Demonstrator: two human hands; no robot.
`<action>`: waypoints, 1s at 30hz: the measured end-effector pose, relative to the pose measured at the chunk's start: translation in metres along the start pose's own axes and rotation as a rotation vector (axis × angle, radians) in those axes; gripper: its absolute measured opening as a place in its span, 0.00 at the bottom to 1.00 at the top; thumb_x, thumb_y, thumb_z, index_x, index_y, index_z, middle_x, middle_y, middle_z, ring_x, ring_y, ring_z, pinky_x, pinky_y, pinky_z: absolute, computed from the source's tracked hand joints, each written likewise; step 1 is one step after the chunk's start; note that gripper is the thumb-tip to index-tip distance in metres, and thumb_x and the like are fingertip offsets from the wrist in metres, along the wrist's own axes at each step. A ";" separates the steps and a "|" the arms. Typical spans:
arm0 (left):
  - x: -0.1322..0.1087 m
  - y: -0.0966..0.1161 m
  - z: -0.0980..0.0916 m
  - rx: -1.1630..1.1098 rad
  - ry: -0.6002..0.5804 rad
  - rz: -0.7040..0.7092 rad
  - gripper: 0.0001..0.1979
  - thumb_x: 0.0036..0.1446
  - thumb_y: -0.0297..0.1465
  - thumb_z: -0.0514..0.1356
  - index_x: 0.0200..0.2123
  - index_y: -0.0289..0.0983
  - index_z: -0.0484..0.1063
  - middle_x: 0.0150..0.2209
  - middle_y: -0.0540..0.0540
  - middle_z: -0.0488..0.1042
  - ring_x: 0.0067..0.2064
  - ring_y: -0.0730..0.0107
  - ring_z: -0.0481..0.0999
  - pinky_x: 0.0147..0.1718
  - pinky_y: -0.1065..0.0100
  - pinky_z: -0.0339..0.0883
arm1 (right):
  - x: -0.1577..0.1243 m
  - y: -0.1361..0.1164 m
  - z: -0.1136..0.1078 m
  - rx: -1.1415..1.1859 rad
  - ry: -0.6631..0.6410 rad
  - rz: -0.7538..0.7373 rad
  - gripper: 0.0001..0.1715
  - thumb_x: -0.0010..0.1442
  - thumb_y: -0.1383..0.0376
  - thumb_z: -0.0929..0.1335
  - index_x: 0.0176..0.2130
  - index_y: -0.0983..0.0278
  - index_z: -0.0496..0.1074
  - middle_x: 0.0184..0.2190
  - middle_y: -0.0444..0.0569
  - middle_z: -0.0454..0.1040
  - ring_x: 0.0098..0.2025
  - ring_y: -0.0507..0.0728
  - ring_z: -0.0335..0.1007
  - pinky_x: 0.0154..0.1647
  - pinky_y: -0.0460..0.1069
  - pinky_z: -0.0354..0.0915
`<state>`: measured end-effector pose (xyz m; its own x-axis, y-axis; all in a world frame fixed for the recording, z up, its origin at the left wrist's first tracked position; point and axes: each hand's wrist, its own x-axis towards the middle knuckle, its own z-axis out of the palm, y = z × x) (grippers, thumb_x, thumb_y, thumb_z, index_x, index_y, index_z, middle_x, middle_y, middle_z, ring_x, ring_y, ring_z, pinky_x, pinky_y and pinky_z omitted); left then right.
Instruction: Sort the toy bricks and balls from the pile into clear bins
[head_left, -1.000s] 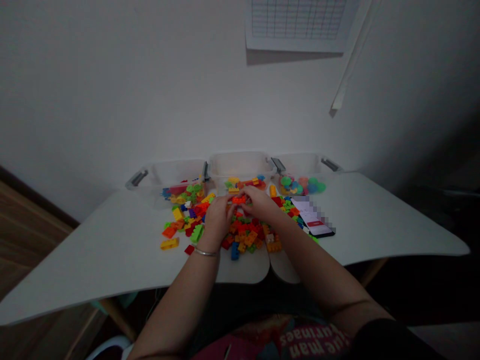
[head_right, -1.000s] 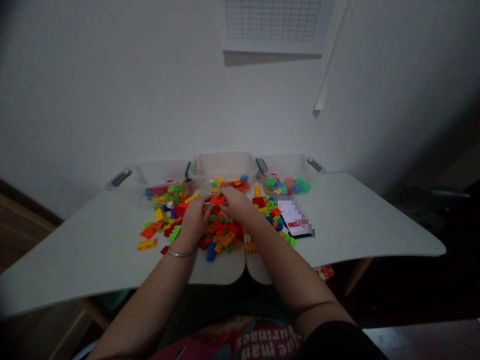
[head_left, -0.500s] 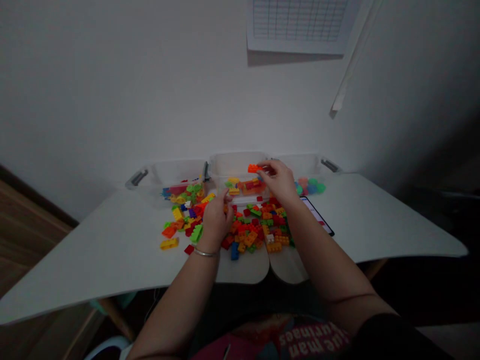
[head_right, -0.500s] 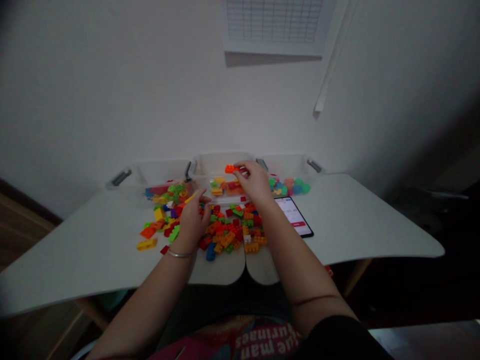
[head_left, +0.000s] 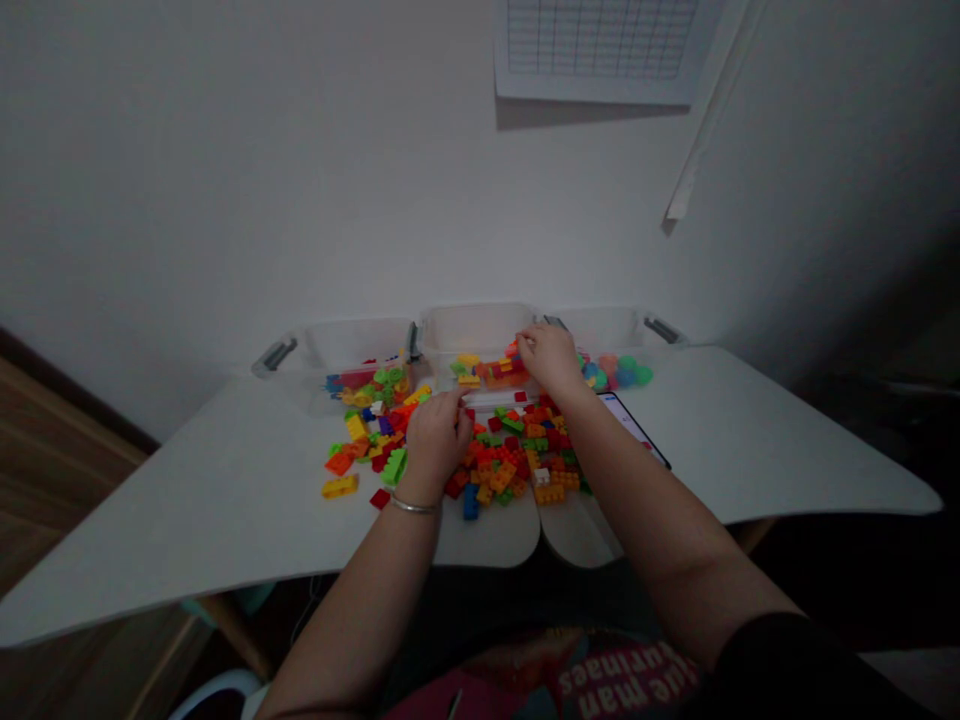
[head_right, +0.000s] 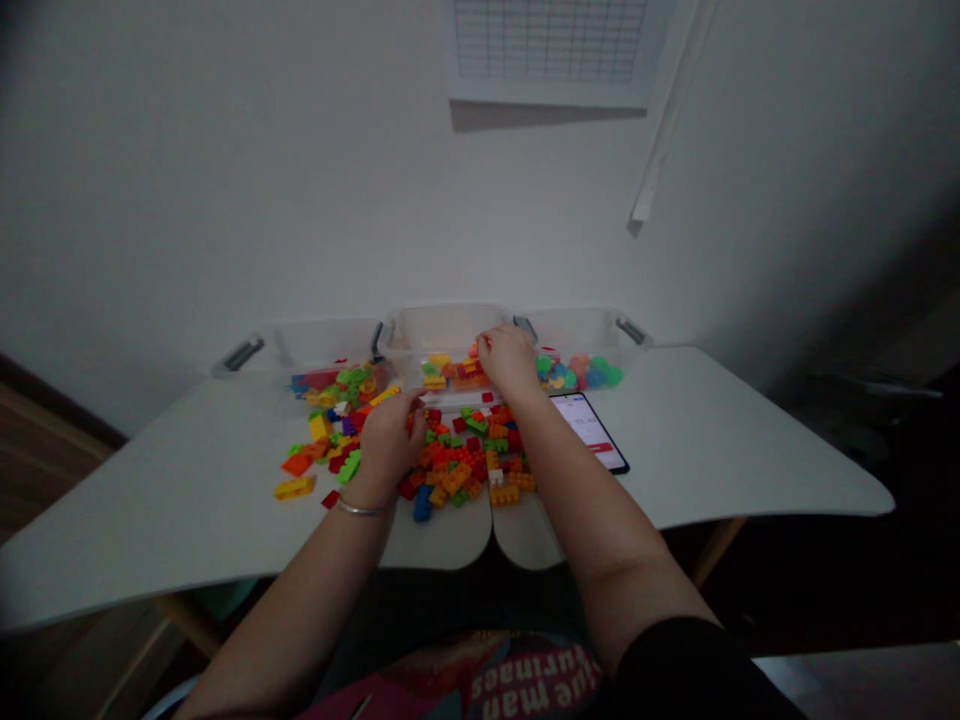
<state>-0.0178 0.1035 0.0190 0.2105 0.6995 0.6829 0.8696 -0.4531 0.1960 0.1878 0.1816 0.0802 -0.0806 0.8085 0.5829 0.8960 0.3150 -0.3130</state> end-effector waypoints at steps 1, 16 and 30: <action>0.000 0.000 0.000 0.004 -0.007 -0.009 0.16 0.57 0.27 0.52 0.48 0.36 0.70 0.39 0.42 0.78 0.42 0.60 0.76 0.43 0.60 0.69 | -0.001 -0.001 0.001 -0.041 -0.014 0.004 0.21 0.66 0.62 0.60 0.39 0.68 0.80 0.40 0.61 0.79 0.48 0.66 0.72 0.59 0.62 0.57; 0.000 -0.003 0.005 0.065 -0.102 -0.123 0.16 0.56 0.27 0.53 0.47 0.34 0.72 0.40 0.40 0.79 0.43 0.57 0.77 0.42 0.58 0.70 | -0.012 -0.003 -0.008 0.078 -0.041 -0.075 0.20 0.67 0.61 0.60 0.46 0.64 0.77 0.46 0.54 0.79 0.52 0.62 0.70 0.63 0.63 0.51; 0.000 -0.005 0.013 0.018 -0.129 -0.018 0.14 0.57 0.28 0.54 0.45 0.37 0.74 0.42 0.40 0.78 0.46 0.56 0.75 0.48 0.54 0.69 | -0.077 0.003 -0.017 -0.027 -0.242 -0.070 0.11 0.60 0.63 0.68 0.42 0.62 0.78 0.45 0.53 0.78 0.48 0.62 0.71 0.51 0.55 0.63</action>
<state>-0.0165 0.1136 0.0087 0.2498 0.7731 0.5830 0.8814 -0.4308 0.1936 0.2045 0.1120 0.0476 -0.2422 0.8815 0.4053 0.8957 0.3637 -0.2558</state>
